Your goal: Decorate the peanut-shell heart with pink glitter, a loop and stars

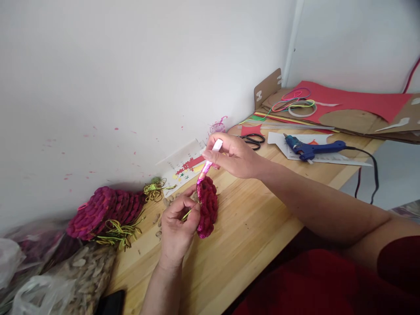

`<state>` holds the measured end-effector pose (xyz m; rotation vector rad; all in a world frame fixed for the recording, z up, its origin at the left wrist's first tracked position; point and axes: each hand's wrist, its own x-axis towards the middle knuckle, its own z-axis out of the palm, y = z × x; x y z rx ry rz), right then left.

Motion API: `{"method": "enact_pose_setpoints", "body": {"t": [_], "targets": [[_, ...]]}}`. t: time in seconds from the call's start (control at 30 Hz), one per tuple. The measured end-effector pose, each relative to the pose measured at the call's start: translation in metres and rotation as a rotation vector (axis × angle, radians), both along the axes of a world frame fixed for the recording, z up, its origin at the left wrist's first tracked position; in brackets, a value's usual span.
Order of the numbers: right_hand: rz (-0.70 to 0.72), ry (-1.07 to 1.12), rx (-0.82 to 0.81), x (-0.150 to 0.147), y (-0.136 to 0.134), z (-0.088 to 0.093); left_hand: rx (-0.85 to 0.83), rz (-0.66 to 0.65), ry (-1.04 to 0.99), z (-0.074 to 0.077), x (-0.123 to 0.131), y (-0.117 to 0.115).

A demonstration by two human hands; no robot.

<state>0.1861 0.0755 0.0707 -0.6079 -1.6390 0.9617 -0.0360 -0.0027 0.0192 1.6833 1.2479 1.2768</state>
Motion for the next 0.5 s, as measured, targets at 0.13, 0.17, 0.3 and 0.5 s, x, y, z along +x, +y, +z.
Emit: {"method": "enact_pose_setpoints", "body": {"t": [0.13, 0.17, 0.3, 0.5], "targets": [[-0.023, 0.019, 0.003, 0.0012, 0.0031, -0.0021, 0.01, 0.007, 0.0, -0.0007, -0.0009, 0.0015], [-0.017, 0.032, 0.002, 0.0012, 0.0034, -0.0024, 0.008, 0.007, 0.0, -0.0007, -0.0011, 0.0017], [0.012, 0.024, -0.006, 0.0004, 0.0022, -0.0022, 0.007, 0.004, 0.005, -0.0007, -0.0012, 0.0019], [-0.04, -0.032, 0.008, 0.003, 0.0019, -0.0001, 0.027, -0.002, 0.014, -0.0025, -0.0029, 0.0027]]}}
